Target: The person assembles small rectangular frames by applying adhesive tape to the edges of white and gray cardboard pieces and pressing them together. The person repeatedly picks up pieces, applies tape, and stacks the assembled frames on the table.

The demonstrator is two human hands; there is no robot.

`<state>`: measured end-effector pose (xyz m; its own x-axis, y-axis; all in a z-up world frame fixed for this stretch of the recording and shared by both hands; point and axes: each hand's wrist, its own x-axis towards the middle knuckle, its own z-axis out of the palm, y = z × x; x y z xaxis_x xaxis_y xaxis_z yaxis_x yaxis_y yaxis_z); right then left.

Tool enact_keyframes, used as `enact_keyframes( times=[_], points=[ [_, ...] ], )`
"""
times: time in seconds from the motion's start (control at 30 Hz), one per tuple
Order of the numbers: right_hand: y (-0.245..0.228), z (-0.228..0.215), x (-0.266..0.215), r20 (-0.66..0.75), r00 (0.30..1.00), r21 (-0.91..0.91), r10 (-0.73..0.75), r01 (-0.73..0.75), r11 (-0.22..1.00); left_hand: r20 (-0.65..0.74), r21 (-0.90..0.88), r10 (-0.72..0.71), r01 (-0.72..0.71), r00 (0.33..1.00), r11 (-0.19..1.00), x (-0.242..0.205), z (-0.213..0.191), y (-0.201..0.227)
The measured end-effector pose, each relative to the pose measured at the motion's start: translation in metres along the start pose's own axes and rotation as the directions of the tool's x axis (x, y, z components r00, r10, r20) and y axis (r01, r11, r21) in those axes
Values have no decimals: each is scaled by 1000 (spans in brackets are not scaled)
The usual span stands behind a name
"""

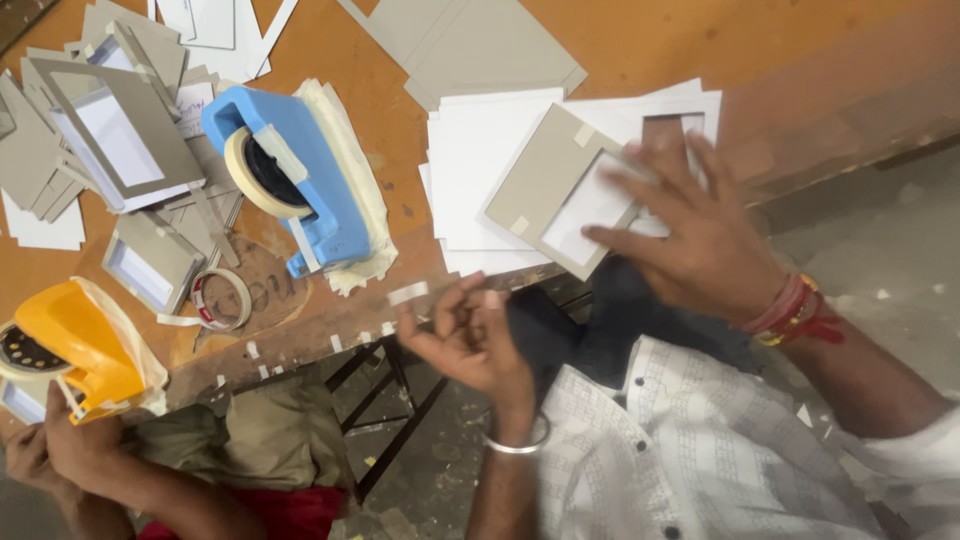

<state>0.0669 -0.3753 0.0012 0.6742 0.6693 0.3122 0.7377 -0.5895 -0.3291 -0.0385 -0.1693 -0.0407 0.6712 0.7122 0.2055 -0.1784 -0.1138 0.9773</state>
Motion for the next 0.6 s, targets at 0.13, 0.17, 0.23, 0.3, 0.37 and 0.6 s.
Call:
enact_keyframes(
  times=[0.13, 0.17, 0.23, 0.3, 0.37, 0.6],
  points=[
    [-4, -8, 16, -8, 993, 86, -115, 116, 990, 7, 138, 0, -1, 1000, 990, 35, -16, 0],
    [-4, -11, 21, -35, 990, 114, -136, 139, 984, 49, 134, 18, -24, 999, 991, 48, -20, 0],
    [-1, -19, 36, -94, 983, 135, -155, 167, 977, 128, 154, 53, -73, 990, 985, 68, -19, -3],
    [7, -22, 59, -172, 966, 73, -192, 207, 976, 196, 216, 90, -133, 976, 967, 81, -15, -9],
    [21, -17, 95, -268, 930, -73, -250, 239, 968, 192, 267, 71, -121, 979, 956, 84, -10, -14],
    [84, 72, 276, -381, 909, -24, -169, 172, 985, 161, 367, 189, -236, 969, 900, 75, 0, -18]
  ],
)
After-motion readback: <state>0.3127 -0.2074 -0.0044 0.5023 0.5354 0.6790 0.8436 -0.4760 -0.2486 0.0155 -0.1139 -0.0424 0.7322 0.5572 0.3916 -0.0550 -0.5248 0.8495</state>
